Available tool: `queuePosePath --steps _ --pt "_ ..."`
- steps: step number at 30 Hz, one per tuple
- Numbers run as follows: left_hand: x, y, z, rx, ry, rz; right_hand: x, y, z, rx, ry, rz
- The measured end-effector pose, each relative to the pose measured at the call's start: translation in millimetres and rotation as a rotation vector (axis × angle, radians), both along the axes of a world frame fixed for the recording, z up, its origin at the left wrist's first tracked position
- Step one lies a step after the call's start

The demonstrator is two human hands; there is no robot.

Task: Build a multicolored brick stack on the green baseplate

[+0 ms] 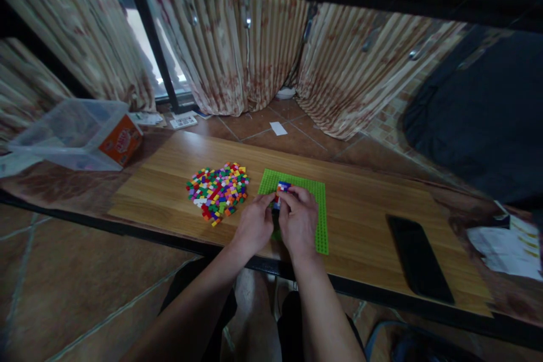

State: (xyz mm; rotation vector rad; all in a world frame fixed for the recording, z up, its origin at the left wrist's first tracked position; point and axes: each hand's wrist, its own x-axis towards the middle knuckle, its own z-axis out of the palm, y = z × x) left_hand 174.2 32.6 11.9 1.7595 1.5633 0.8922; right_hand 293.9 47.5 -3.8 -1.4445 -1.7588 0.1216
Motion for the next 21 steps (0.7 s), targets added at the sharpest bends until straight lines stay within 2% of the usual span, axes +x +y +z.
queuePosePath --steps 11,16,21 --pt "-0.1 -1.5 -2.8 0.02 0.015 -0.004 0.4 0.0 -2.2 0.007 0.01 0.012" --pt "0.4 -0.5 -4.4 0.024 0.008 0.005 -0.2 -0.5 -0.6 0.018 0.089 0.026" --pt "-18.7 -0.6 2.9 0.051 0.022 0.133 3.8 -0.9 4.1 0.03 0.247 -0.028"
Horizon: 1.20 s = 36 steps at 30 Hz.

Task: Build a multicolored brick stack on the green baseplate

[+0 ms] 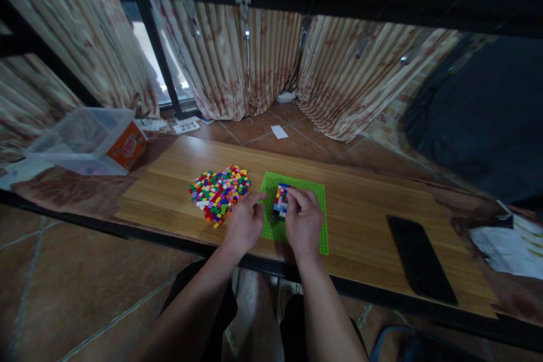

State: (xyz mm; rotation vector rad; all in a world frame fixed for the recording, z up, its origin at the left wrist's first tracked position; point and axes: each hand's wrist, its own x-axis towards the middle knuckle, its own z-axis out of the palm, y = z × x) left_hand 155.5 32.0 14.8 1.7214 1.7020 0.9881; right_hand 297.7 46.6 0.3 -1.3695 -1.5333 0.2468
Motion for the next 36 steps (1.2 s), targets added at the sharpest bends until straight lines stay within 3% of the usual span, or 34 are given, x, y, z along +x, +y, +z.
queuePosePath --steps 8,23,28,36 --pt "-56.2 -27.5 0.1 -0.132 0.351 0.193 4.0 3.6 4.8 0.007 0.052 -0.04" --pt "-51.3 -20.1 -3.0 -0.158 0.472 0.135 -0.8 0.5 3.2 -0.002 0.12 0.044" --pt "-45.4 -18.2 -4.2 0.079 0.307 0.046 -8.5 -3.1 9.7 -0.004 0.179 0.097" --pt "-13.6 -7.7 -4.0 0.355 -0.248 -0.007 -19.4 -12.5 13.4 -0.285 0.371 0.34"
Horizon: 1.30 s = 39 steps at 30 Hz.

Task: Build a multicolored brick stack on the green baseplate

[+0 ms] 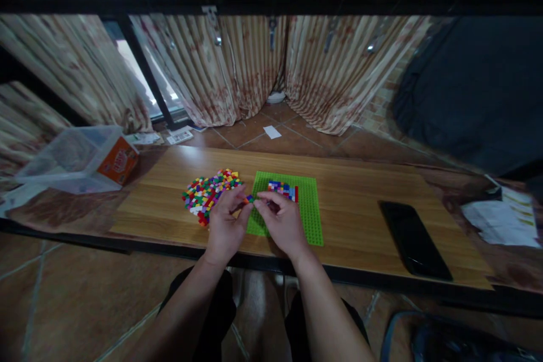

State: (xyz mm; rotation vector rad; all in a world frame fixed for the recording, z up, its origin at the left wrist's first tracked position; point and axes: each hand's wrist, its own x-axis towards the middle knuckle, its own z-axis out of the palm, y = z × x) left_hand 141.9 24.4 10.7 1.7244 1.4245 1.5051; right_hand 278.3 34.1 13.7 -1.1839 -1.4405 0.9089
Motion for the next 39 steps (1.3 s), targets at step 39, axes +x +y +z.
queuePosePath --steps 39 --pt "28.2 15.4 -16.4 -0.475 -0.282 -0.077 28.6 18.7 -10.1 0.199 -0.494 -0.253"
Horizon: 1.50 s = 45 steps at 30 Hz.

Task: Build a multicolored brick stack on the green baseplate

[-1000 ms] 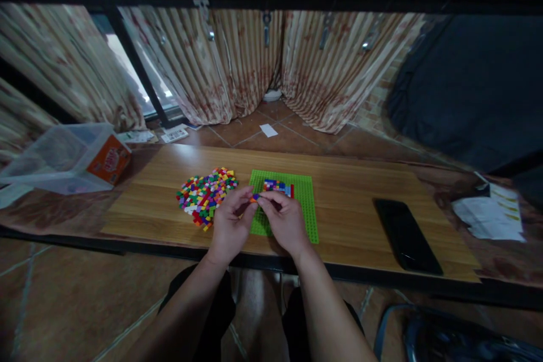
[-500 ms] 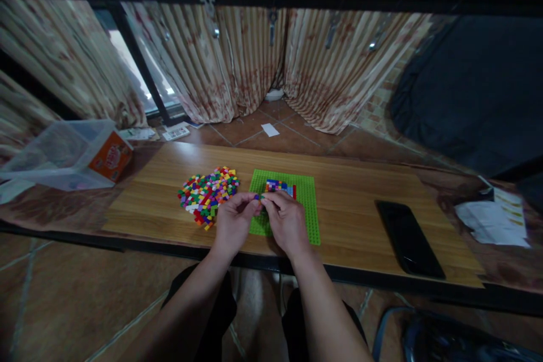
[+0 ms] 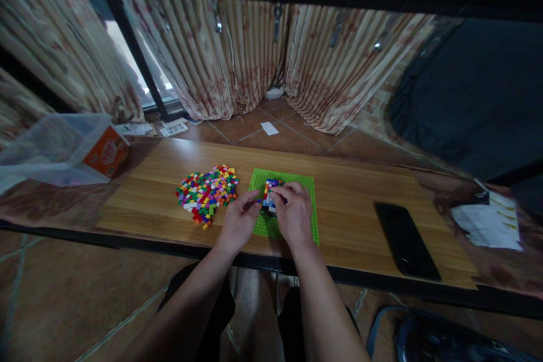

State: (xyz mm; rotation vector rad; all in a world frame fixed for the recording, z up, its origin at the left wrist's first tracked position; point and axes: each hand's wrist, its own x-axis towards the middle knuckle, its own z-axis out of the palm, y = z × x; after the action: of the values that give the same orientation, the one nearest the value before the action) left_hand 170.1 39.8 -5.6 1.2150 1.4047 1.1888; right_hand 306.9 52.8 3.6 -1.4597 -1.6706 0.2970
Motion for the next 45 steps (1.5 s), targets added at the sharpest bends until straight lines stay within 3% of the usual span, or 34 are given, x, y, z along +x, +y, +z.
queuePosePath --steps 14,45 --pt "1.7 -0.9 3.8 0.022 0.052 -0.023 -0.5 8.7 -5.3 0.014 0.01 -0.053" --pt "3.2 -4.1 12.3 0.06 0.094 -0.047 -2.9 -1.6 -3.0 0.105 -0.076 0.043"
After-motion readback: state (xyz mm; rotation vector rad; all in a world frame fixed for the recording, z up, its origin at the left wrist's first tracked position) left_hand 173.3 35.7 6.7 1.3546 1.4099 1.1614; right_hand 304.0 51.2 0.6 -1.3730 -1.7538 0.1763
